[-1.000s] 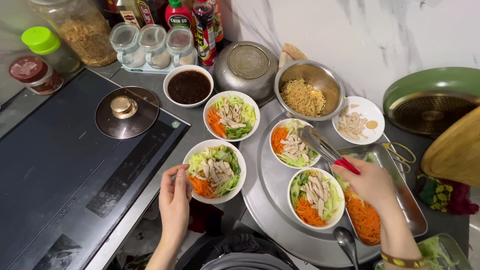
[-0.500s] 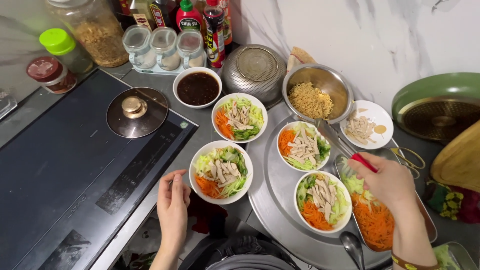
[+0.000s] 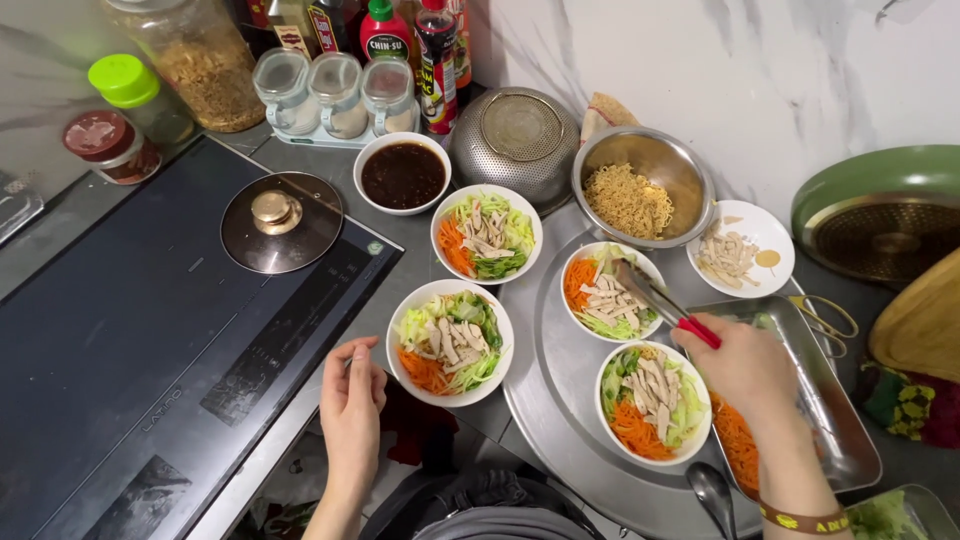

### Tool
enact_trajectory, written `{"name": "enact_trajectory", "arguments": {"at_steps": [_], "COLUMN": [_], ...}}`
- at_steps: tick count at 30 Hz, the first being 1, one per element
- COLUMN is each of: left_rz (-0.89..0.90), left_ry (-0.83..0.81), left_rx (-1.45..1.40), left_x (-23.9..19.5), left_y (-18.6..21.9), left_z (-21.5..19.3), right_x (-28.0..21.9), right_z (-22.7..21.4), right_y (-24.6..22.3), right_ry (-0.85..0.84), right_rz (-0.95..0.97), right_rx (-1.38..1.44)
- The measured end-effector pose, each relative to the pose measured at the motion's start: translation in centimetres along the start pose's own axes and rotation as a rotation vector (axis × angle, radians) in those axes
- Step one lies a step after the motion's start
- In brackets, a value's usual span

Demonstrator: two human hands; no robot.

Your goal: The person assembles several bowls of noodles by adding shredded vegetables and sliced meat. Using tongs, they transfer ingredients from metal trays and bowls into individual white bowls arranged on a rotating tray.

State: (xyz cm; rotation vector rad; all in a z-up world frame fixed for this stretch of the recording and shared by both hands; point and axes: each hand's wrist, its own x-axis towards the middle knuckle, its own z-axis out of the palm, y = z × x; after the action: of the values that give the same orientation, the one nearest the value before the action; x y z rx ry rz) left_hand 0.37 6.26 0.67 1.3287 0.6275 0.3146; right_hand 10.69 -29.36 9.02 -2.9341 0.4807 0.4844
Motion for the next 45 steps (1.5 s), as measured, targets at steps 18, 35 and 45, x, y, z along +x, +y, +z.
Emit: {"name": "enact_trajectory", "arguments": {"at_steps": [18,35,45], "left_rz": [0.024,-0.066,-0.019], "left_ry": [-0.077,-0.065,-0.145], "left_rx": [-0.018,0.021,-0.006], "left_x": [-0.1,-0.7,-1.0], "left_y": [0.1,-0.5,-0.5], "left_z": [0.6,1.2,3.7], "right_x": [1.6,6.3,15.0], "right_z": [-0.2,-2.0,0.9], "right_y": [-11.3,10.3,11.1], "right_ry": [-0.167,0.209,0.109], "right_rz": [-0.232,0.266,0.246], "right_rx": [0.287,0.245,0.089]}}
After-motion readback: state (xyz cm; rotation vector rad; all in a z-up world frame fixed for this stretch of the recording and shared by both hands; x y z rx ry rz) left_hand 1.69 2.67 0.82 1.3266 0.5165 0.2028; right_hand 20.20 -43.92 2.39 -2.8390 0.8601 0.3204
